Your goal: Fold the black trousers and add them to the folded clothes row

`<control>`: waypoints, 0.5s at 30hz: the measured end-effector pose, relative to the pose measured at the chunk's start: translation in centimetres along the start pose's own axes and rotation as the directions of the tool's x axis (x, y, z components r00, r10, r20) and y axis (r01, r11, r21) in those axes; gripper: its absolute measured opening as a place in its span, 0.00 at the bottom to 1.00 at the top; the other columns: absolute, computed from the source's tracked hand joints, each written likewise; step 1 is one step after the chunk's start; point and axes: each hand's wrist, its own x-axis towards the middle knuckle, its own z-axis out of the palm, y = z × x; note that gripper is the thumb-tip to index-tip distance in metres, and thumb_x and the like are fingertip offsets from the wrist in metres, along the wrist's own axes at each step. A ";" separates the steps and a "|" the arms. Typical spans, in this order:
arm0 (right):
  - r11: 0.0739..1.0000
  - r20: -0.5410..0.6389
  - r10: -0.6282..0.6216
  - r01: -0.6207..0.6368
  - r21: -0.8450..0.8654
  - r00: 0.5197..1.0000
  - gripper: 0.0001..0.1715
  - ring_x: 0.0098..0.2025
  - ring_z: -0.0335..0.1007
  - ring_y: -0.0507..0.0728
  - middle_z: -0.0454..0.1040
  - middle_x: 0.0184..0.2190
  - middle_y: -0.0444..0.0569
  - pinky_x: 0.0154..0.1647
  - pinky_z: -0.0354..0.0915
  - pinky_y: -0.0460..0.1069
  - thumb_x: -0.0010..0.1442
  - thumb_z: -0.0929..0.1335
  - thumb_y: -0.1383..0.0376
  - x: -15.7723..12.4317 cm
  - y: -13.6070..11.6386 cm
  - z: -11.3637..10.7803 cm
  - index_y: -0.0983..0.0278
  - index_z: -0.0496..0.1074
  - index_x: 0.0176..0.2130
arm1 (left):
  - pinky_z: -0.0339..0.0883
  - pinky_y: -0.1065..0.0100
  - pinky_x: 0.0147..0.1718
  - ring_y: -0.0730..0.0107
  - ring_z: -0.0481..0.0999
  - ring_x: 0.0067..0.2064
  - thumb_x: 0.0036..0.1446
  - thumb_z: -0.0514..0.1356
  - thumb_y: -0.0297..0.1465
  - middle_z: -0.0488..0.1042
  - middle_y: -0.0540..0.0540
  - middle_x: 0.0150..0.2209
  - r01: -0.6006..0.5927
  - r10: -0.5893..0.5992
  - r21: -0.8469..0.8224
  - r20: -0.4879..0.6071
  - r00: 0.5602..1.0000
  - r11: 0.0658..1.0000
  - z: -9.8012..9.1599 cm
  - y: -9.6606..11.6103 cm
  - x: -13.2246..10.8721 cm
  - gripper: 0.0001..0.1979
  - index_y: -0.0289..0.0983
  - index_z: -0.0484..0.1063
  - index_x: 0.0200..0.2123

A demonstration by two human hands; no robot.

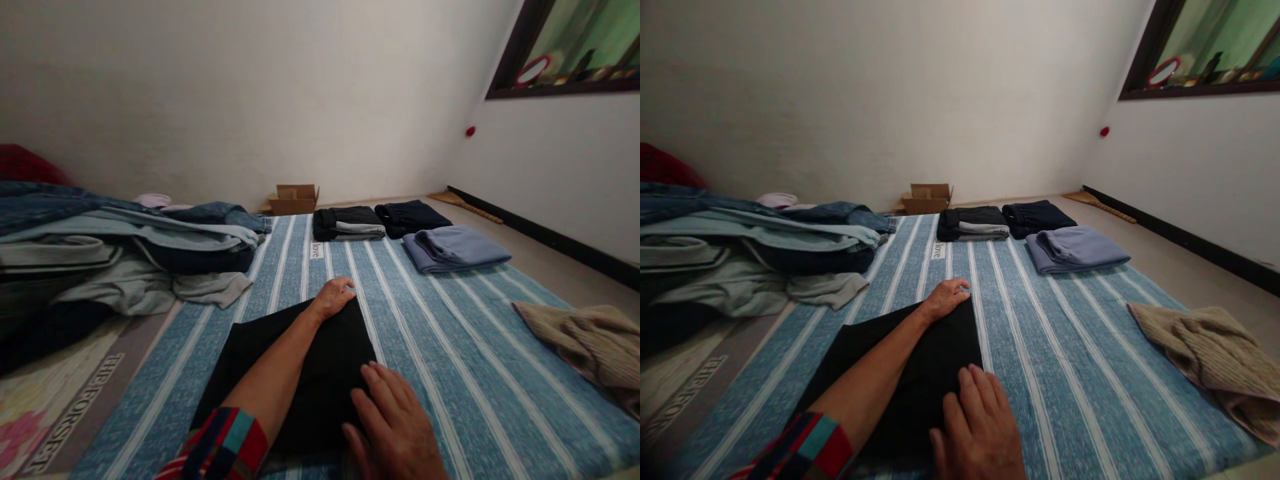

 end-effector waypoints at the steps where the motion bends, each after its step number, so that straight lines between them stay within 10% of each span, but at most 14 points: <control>1: 1.000 0.019 0.001 -0.001 0.027 1.000 0.13 0.51 0.65 0.65 0.72 0.46 0.57 0.50 0.65 0.60 0.59 0.62 0.64 1.1 -0.4 0.5 0.65 0.70 0.42 | 0.56 0.72 0.25 0.74 0.61 0.22 0.50 0.56 0.29 0.59 0.57 0.17 0.003 -0.003 -0.004 -0.010 1.000 1.000 0.0 0.0 0.0 0.09 0.35 0.71 0.35; 8: 0.999 0.358 -0.004 -0.009 0.036 0.934 0.33 0.60 0.54 0.70 0.60 0.58 0.65 0.56 0.58 0.64 0.58 0.66 0.50 3.3 -1.2 4.8 0.67 0.64 0.56 | 0.58 0.72 0.26 0.74 0.63 0.22 0.49 0.57 0.30 0.62 0.56 0.18 0.016 -0.017 -0.024 -0.051 0.999 1.000 0.2 -0.4 0.0 0.10 0.34 0.71 0.36; 15: 0.999 0.457 -0.027 0.003 0.053 0.889 0.37 0.63 0.45 0.71 0.52 0.62 0.63 0.57 0.54 0.68 0.57 0.66 0.48 2.9 -1.1 4.7 0.63 0.60 0.59 | 0.61 0.70 0.31 0.71 0.67 0.25 0.47 0.55 0.23 0.65 0.54 0.19 0.018 -0.015 0.025 -0.110 0.994 1.000 0.7 -0.1 0.6 0.14 0.34 0.71 0.39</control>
